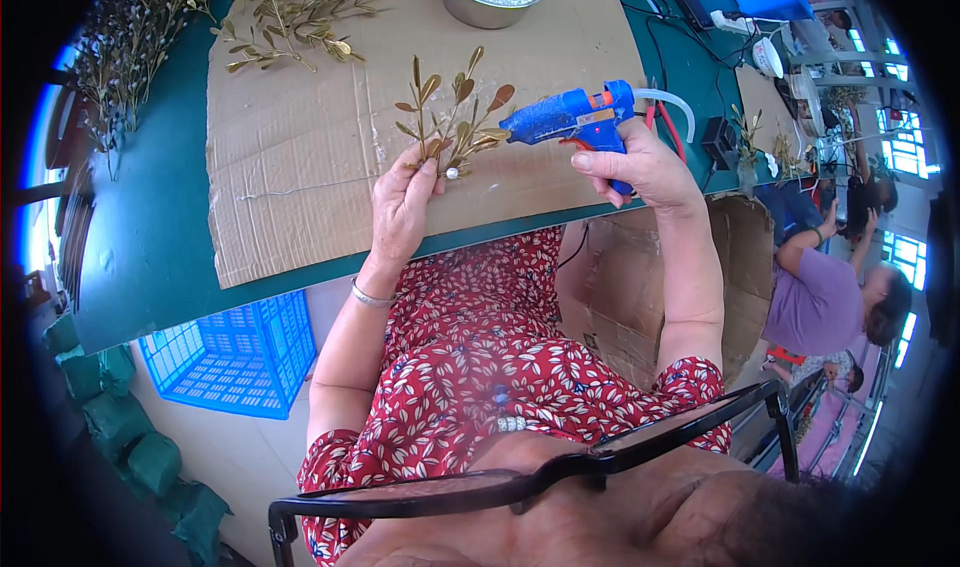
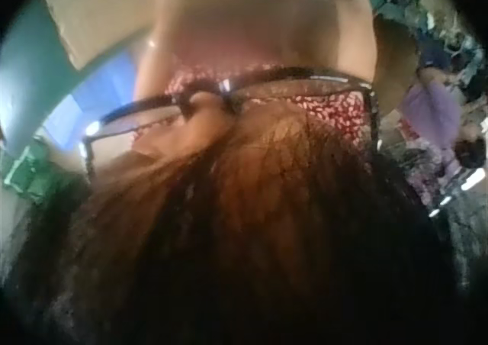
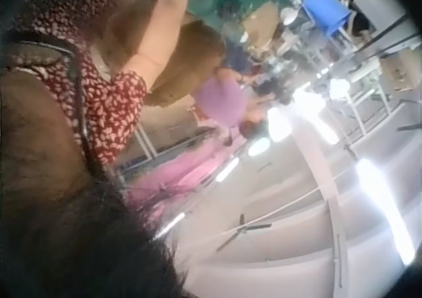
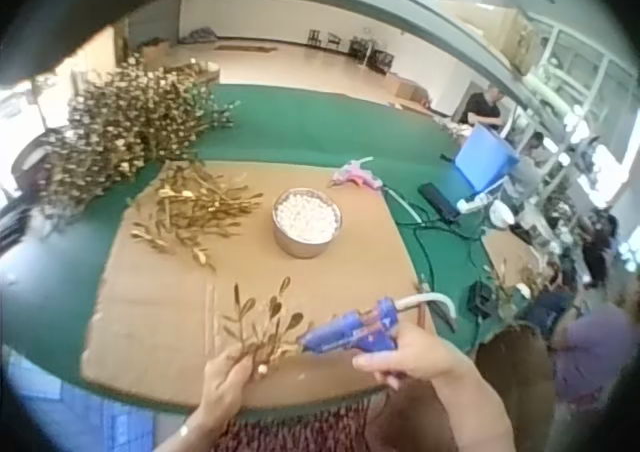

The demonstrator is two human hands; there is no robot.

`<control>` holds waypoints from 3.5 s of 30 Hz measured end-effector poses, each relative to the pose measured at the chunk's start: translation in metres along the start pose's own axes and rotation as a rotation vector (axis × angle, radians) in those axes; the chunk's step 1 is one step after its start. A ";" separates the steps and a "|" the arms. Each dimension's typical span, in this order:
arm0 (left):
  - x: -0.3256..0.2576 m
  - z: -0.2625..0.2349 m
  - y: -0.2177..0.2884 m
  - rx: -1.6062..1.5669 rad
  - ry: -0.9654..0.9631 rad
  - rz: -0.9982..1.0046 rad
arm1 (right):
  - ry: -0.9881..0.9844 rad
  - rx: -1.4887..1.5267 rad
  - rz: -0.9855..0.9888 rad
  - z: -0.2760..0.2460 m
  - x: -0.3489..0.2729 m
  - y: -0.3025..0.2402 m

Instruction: The person trims artificial plant stems using pliers, applies hot glue using a glue gun, and attaches faux pearls onto the stems by hand.

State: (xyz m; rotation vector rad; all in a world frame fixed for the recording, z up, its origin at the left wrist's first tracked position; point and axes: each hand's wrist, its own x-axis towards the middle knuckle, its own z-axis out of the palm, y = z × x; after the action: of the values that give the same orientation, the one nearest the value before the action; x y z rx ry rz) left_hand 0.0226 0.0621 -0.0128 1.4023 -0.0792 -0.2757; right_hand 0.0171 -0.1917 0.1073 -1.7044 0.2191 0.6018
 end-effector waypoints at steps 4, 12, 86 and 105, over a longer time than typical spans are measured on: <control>0.000 0.000 -0.001 -0.005 0.004 0.006 | 0.014 -0.014 0.007 0.001 -0.001 0.000; 0.002 -0.002 -0.005 -0.004 -0.026 0.031 | 0.044 -0.011 -0.016 0.004 0.000 0.006; -0.005 0.009 -0.002 -0.456 0.203 0.158 | 0.310 -0.998 -0.550 -0.037 0.223 -0.049; -0.001 0.009 -0.005 -0.405 0.241 0.105 | -0.104 0.479 -0.490 0.040 0.081 0.001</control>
State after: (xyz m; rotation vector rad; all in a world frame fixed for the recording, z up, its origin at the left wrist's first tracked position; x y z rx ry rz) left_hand 0.0186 0.0533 -0.0158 1.0159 0.0976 -0.0295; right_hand 0.0748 -0.1387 0.0614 -1.1951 -0.1244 0.2421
